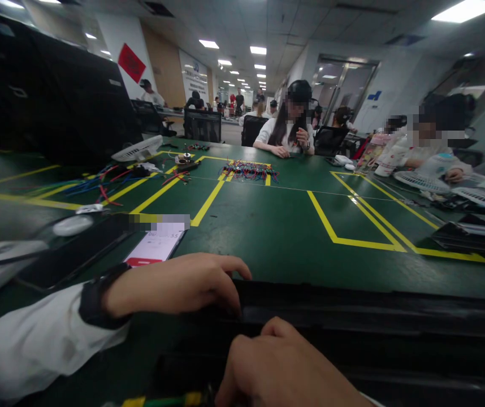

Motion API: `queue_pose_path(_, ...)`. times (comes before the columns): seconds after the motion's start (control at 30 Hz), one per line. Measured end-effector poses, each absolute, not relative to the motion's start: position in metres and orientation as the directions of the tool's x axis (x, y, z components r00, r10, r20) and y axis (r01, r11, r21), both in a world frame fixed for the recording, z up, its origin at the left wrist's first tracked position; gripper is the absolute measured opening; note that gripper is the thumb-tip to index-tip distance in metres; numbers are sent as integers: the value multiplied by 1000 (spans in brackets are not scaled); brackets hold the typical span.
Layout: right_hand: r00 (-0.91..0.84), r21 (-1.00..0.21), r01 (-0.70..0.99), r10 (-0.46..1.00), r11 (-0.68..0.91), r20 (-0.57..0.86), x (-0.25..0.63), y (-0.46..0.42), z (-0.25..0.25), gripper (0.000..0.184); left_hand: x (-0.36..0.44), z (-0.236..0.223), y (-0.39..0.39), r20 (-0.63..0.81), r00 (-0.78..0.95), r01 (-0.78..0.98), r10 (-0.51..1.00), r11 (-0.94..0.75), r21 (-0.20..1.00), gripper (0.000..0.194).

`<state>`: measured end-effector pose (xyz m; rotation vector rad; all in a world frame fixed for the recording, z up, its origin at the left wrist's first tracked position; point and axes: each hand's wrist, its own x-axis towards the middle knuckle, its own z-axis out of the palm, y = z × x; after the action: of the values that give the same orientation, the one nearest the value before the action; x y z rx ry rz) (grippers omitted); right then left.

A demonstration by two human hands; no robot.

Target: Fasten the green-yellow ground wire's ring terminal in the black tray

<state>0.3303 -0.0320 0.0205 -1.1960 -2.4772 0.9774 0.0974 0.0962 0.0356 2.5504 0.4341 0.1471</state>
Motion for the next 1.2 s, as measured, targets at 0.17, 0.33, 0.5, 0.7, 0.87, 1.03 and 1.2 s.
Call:
queue_pose_path(0.17, -634, -727, 564, 770, 392, -77, 347, -31, 16, 17, 99, 40, 97, -5, 941, 286, 337, -792, 540, 17)
queue_pose_path(0.33, -632, -774, 535, 768, 338, -102, 359, -29, -9, 42, 99, 40, 97, 14, 944, 269, 330, -791, 550, 29)
queue_pose_path(0.5, -601, -779, 543, 793, 313, -100, 348, -35, -32, 53, 97, 38, 96, 36, 941, 265, 338, -796, 544, 29)
queue_pose_path(0.7, -591, -741, 577, 802, 344, -88, 344, -45, -37, 40, 96, 35, 97, 63, 939, 251, 339, -795, 552, 12)
queue_pose_path(0.87, -628, -684, 600, 774, 415, -80, 338, -38, -36, 42, 97, 34, 98, 62, 950, 223, 306, -803, 553, 34)
queue_pose_path(1.03, -686, -639, 598, 721, 484, -96, 330, -25, -25, 36, 97, 34, 97, 78, 945, 220, 318, -794, 567, 20)
queue_pose_path(1.2, -717, -619, 565, 696, 544, -42, 330, -28, 15, 19, 97, 35, 98, 74, 947, 221, 314, -798, 560, 20)
